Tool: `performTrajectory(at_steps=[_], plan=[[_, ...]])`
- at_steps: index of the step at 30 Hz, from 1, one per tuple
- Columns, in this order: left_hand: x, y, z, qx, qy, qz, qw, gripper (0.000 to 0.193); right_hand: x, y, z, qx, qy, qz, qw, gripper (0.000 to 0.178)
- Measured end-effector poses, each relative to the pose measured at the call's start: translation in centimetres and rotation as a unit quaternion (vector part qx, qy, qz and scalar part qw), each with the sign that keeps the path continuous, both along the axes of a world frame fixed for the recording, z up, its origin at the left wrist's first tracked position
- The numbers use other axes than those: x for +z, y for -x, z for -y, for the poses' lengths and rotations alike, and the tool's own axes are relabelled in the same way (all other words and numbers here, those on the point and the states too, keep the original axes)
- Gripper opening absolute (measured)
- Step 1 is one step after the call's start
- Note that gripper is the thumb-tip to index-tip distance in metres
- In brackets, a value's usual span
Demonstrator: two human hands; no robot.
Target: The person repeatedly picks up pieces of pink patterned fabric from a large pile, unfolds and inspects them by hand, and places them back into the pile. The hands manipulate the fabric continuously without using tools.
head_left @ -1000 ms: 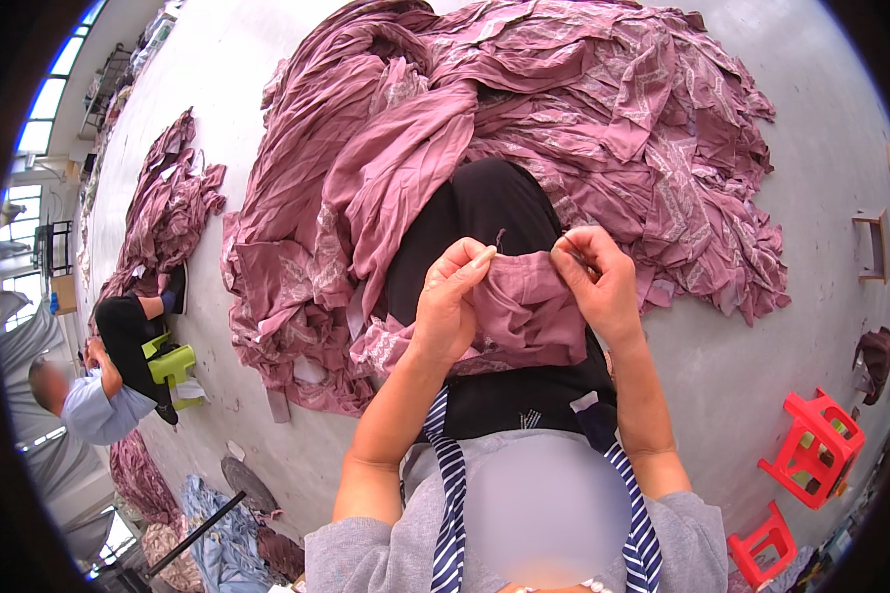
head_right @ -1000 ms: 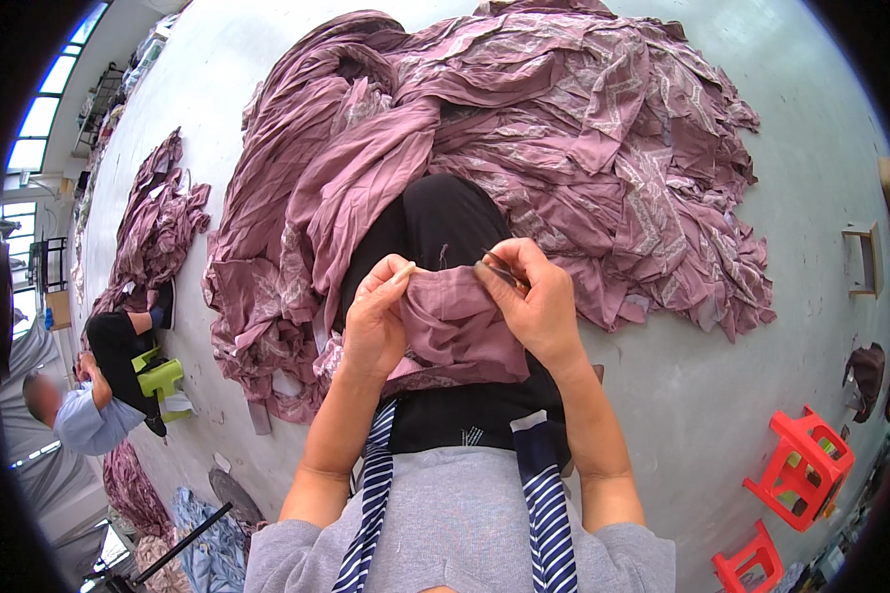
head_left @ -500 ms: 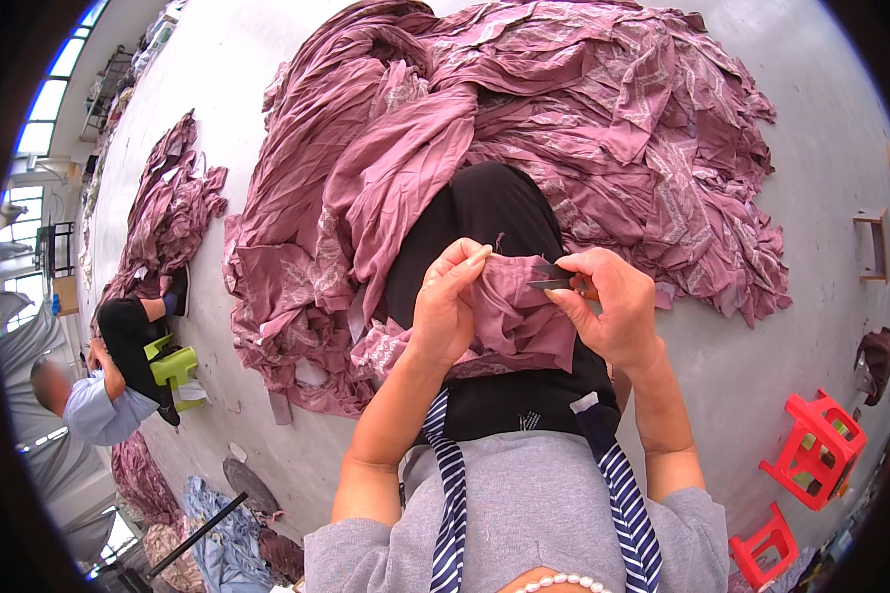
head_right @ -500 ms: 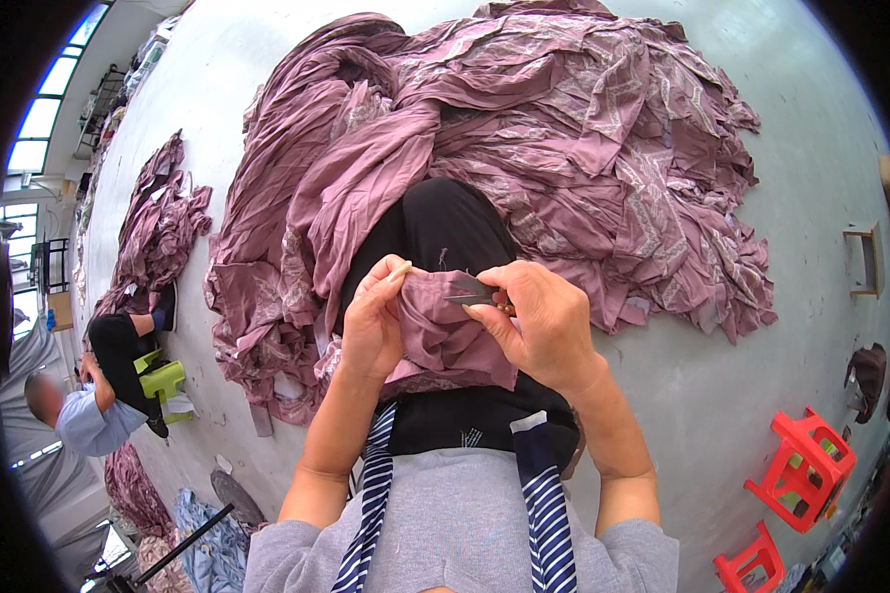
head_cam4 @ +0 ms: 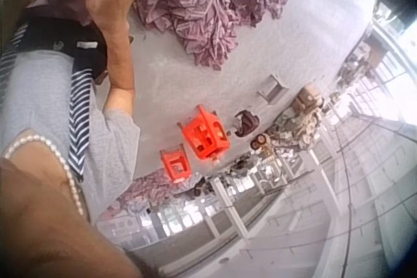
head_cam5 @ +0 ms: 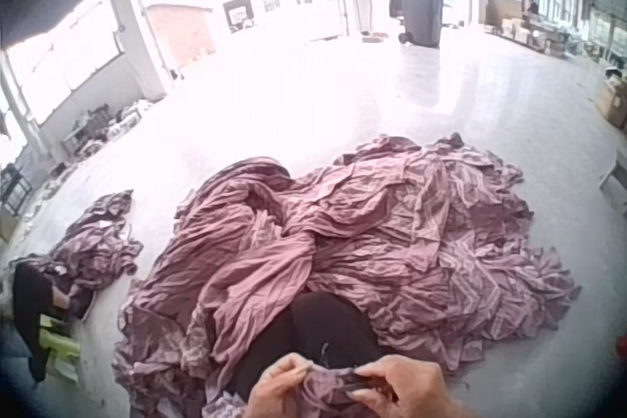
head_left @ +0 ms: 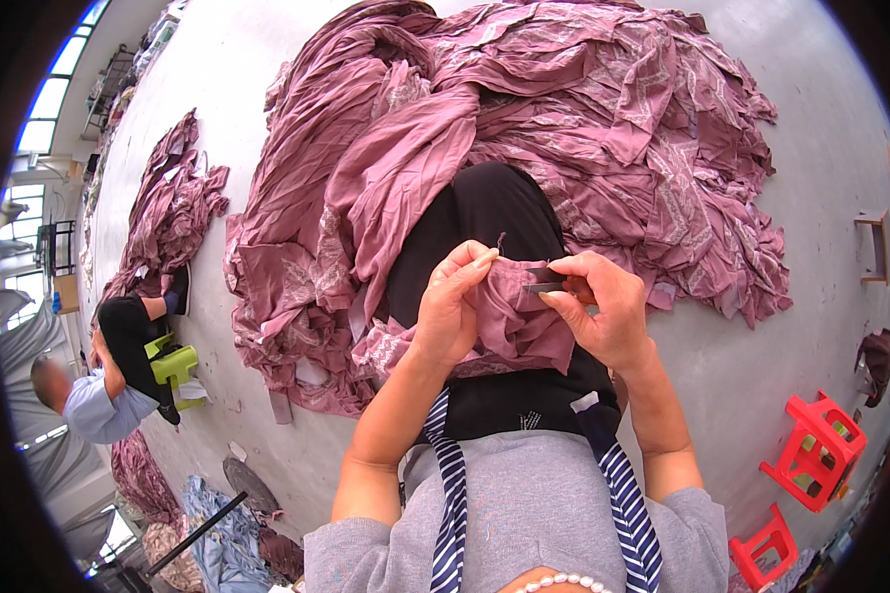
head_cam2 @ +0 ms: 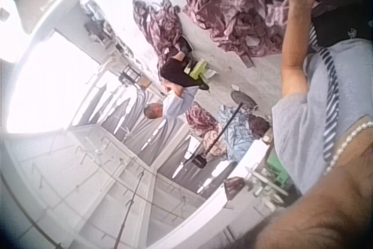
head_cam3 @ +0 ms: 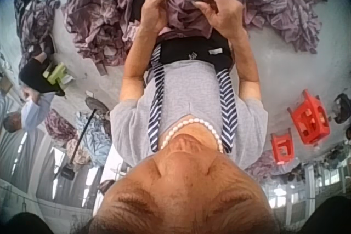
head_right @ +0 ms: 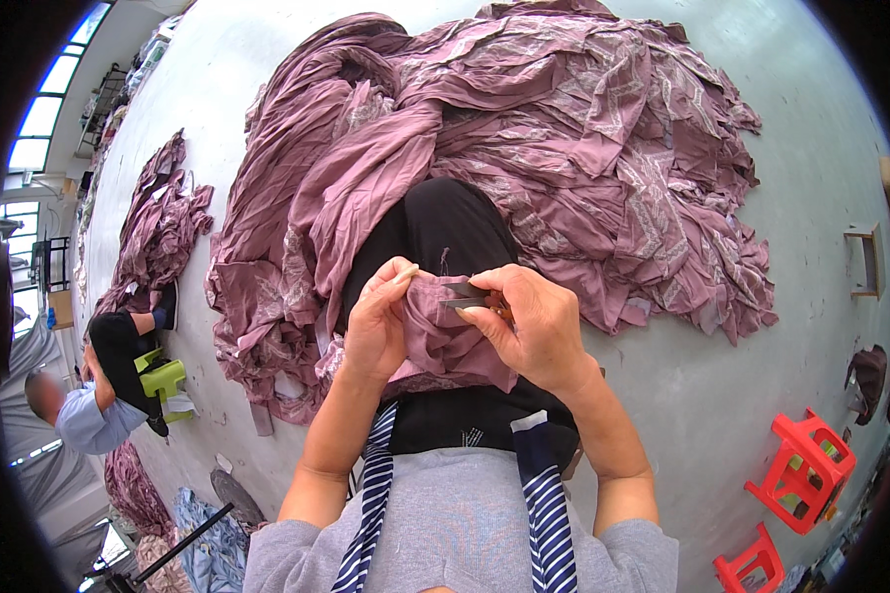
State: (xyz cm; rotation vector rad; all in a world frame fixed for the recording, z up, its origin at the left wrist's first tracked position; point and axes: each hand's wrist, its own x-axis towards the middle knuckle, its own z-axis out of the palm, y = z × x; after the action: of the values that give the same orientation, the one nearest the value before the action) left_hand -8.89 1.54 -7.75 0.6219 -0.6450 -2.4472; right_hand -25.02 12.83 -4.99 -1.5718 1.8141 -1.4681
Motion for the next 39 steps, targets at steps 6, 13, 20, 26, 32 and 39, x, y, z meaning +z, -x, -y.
performTrajectory(at_steps=[6, 13, 20, 26, 32, 39], plan=[[0.5, 0.2, -0.1, -0.005, 0.020, 0.015, 1.000, 0.007, -0.1, 0.0, 0.2, -0.007, 0.011, -0.015, 1.000, 0.026], [1.0, 0.3, -0.4, -0.012, 0.043, 0.027, 0.999, 0.008, 0.0, 0.2, 0.2, 0.008, 0.020, -0.075, 0.997, 0.025], [0.7, 0.1, -0.1, 0.015, 0.056, 0.073, 0.996, 0.006, -0.6, 0.6, -0.4, -0.072, -0.006, 0.176, 0.982, 0.025], [0.3, -4.7, 3.8, 0.197, 0.210, 0.240, 0.927, 0.011, -1.6, 2.3, -1.1, -0.113, 0.004, 0.236, 0.965, 0.023], [-2.3, -8.6, 1.6, -0.027, 0.647, 0.439, 0.622, 0.089, -3.6, 3.1, -1.4, -0.127, -0.005, 0.267, 0.955, 0.022], [-6.7, -11.6, 4.5, 0.114, 0.646, 0.436, 0.616, 0.040, -3.9, 2.8, -1.6, -0.118, -0.037, 0.278, 0.953, 0.019]])
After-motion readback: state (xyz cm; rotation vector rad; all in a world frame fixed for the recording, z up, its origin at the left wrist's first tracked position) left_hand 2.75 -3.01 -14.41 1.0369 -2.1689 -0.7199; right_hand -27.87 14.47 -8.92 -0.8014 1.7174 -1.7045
